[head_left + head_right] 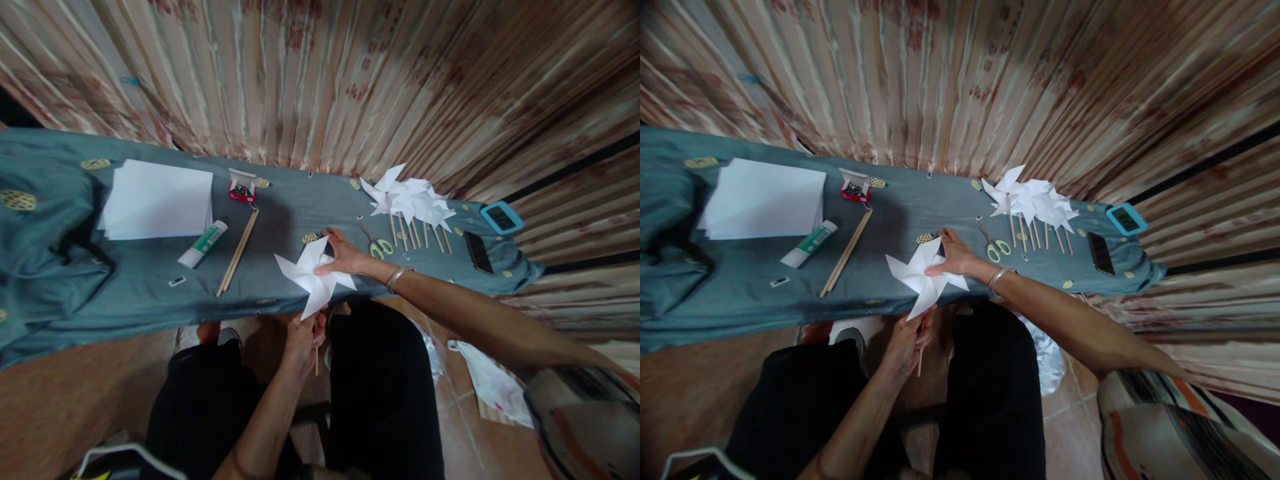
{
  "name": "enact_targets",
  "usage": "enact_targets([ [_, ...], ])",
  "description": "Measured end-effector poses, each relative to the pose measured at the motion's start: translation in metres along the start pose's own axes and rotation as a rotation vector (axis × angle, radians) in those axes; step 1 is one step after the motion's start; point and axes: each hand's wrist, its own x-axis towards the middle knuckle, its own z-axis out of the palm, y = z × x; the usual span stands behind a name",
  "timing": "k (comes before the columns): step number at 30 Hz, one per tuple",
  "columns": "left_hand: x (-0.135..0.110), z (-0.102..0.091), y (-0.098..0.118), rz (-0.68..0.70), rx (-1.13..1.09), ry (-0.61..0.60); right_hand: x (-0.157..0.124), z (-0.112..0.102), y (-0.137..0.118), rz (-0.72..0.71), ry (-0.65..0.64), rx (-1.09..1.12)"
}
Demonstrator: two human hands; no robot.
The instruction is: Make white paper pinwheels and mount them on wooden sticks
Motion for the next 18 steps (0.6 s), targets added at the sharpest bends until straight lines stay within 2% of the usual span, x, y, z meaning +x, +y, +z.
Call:
enact_targets([
  [18,-0.0020,0.0038,0.0029,0.015,0.030,0.040,0.0015,-0.0004,-0.0050,0.014,0.007,-0.017],
])
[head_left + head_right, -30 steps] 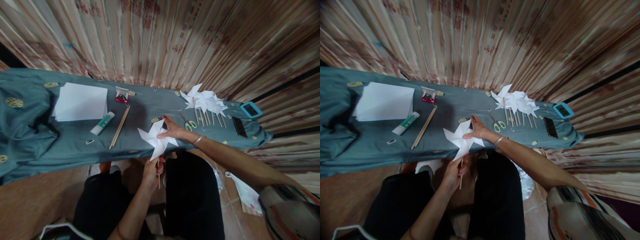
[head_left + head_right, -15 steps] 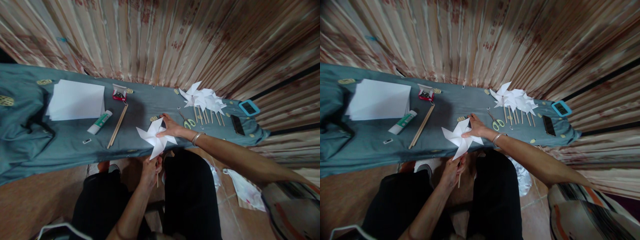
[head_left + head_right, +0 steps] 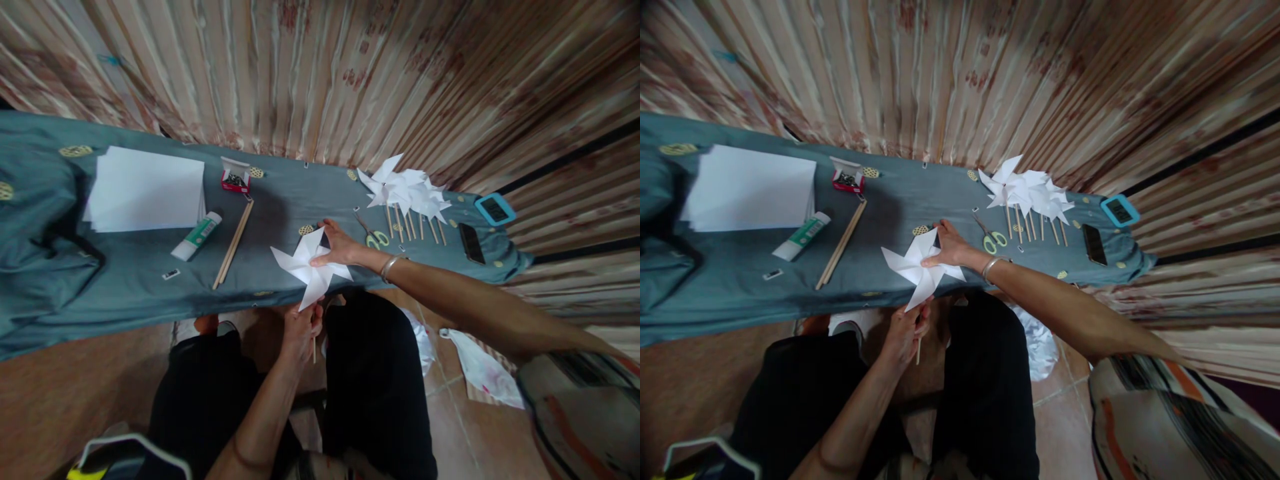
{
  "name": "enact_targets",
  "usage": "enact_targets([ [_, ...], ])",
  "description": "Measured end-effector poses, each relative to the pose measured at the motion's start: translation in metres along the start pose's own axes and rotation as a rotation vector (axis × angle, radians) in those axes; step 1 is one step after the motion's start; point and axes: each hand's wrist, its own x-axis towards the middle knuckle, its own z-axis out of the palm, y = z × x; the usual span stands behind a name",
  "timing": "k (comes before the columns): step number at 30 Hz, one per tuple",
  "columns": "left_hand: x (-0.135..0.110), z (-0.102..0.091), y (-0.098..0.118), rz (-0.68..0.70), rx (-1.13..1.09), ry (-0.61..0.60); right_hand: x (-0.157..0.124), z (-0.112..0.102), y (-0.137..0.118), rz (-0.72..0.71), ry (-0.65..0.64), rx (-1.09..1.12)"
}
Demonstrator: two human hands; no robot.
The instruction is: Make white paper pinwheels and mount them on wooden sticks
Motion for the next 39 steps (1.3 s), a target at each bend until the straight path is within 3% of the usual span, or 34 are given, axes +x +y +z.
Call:
enact_targets([
  [15,0.003,-0.003,-0.002,-0.007,-0.020,-0.016,0.000,0.001,-0.005,0.053,-0.014,-0.014],
  [26,0.001,-0.003,-0.003,0.028,-0.009,-0.021,-0.004,-0.001,-0.001,-0.004,-0.015,0.023],
  [32,0.000,-0.003,0.000,0.088,0.029,-0.027,-0.003,0.001,0.010,-0.114,0.086,0.226],
  [39,-0.003,0.002,0.006,0.116,0.098,-0.029,-0.012,-0.007,0.012,-0.107,0.198,0.384],
])
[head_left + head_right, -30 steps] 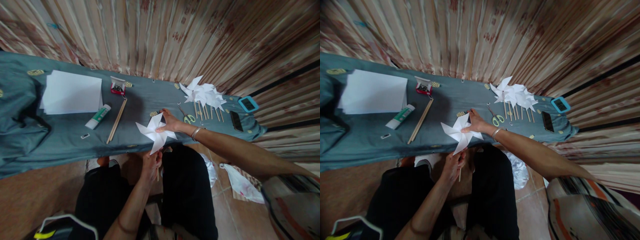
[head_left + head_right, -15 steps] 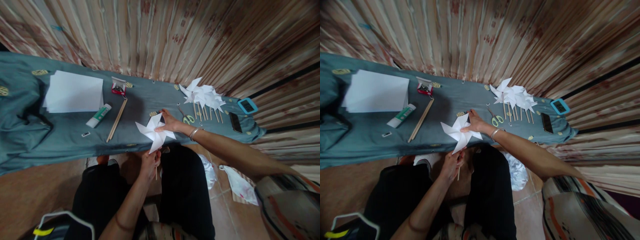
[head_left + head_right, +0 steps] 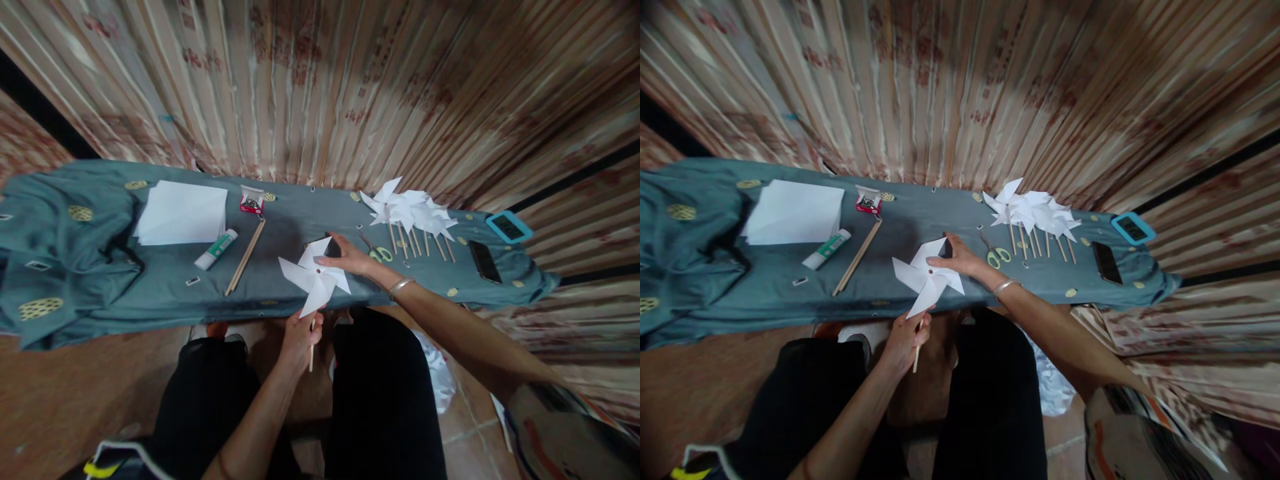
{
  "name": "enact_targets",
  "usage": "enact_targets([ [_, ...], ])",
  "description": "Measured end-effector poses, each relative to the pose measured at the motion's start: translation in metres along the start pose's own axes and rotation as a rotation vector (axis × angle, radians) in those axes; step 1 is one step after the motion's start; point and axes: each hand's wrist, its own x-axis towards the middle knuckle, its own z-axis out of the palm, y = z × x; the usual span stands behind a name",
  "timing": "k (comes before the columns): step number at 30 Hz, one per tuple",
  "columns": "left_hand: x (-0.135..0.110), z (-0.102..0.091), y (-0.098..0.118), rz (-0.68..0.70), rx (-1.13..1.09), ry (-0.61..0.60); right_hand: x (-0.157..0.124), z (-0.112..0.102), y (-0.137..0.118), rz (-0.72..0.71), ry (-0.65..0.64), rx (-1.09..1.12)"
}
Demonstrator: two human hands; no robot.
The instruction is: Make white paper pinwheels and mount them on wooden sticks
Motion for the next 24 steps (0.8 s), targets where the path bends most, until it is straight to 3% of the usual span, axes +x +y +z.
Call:
enact_targets([
  [7,-0.001,0.007,0.019,0.077,0.055,-0.020,-0.040,-0.007,-0.002,-0.086,0.425,0.466],
  [11,0.000,0.018,0.040,0.159,0.067,-0.015,-0.069,0.000,-0.007,-0.113,0.538,0.629],
  [17,0.015,0.046,0.078,0.330,0.074,0.051,-0.063,0.017,-0.027,-0.132,0.463,0.719],
  [20,0.029,0.056,0.090,0.484,0.183,-0.004,-0.052,0.024,-0.037,-0.168,0.403,0.737],
  [24,0.046,0.058,0.095,0.610,0.358,-0.042,-0.053,0.036,-0.040,-0.197,0.220,0.760],
])
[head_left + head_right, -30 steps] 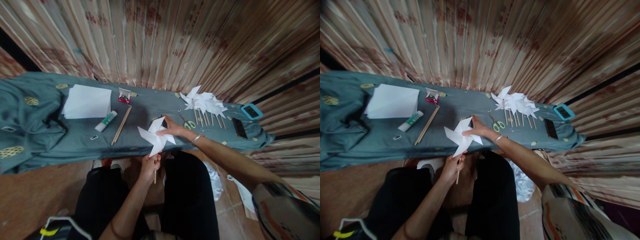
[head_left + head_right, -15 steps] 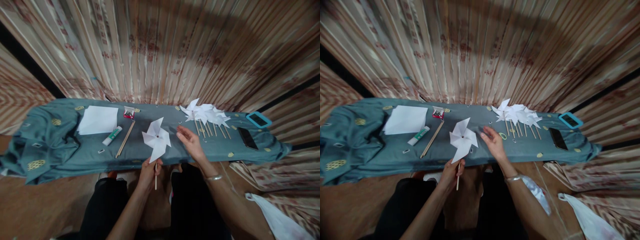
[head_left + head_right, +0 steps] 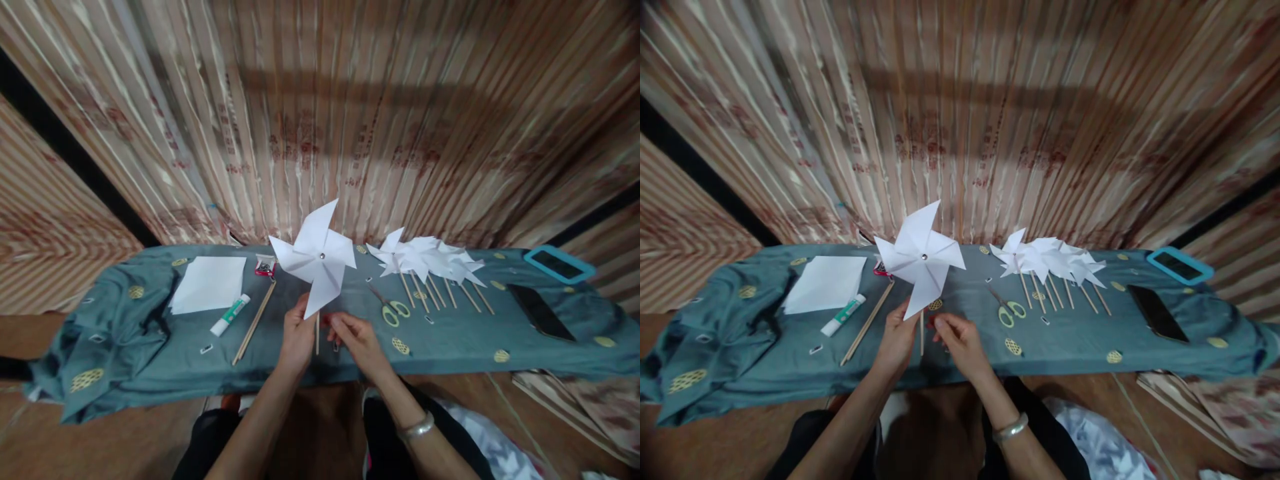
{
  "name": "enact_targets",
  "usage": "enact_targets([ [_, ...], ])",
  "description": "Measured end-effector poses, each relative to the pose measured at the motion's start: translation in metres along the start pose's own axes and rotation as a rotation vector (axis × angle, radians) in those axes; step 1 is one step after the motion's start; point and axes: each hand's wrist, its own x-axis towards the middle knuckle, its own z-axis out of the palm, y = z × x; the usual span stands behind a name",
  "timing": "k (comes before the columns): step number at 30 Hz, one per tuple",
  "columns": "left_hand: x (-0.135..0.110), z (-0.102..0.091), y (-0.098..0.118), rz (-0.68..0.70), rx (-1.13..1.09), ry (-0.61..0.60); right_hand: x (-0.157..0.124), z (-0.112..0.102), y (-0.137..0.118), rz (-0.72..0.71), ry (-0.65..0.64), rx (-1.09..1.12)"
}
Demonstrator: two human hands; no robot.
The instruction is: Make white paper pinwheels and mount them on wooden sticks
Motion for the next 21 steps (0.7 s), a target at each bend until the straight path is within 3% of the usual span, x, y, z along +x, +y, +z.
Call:
enact_targets([
  [5,0.004,-0.002,-0.013,0.041,0.114,-0.016,-0.008,0.008,0.016,0.062,-0.147,0.149],
  [11,0.003,-0.001,-0.020,0.002,0.128,-0.062,-0.001,0.011,0.033,0.063,-0.087,0.094],
  [21,0.005,-0.015,-0.023,-0.014,0.133,-0.062,0.006,0.005,0.028,0.006,-0.060,-0.039],
])
